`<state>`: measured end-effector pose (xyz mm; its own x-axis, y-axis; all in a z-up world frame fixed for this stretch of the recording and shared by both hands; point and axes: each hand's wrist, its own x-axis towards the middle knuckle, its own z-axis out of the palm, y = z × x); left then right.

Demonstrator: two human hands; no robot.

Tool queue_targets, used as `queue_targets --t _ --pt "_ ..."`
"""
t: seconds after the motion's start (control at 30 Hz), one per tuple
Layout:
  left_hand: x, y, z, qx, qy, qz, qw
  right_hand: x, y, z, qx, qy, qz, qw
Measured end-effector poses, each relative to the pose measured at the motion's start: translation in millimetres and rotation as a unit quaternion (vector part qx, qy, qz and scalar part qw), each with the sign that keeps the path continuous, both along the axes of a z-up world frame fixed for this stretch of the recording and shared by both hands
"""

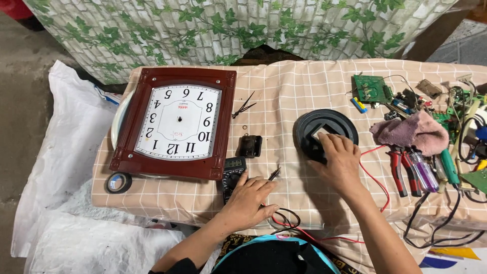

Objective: Testing clock movements with a multimeter and assembling the clock face into a decorative frame.

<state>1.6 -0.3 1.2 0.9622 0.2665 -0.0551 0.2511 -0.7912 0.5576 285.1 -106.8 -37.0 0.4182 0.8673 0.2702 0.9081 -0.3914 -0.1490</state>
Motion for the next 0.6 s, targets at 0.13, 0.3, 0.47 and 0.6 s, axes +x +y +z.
queue_targets --t 0.13,0.3,0.47,0.6 --pt "2.1 -2.4 -2.2 0.003 -0.03 0.004 1.0 14.6 -14.4 -14.8 -0.04 0.026 -0.019 0.999" --pt "2.8 -2.3 -3.0 -0.016 -0.011 -0.007 1.0 17.0 -6.2 -13.9 -0.024 0.032 0.013 0.999" --pt "5.7 -3.0 -1.7 -0.011 -0.015 -0.004 1.0 23.4 4.4 -4.8 -0.096 0.051 -0.013 0.994" --pt "8.8 -5.9 -1.0 -0.011 -0.003 -0.01 1.0 32.6 9.4 -11.5 -0.092 0.032 0.008 0.995"
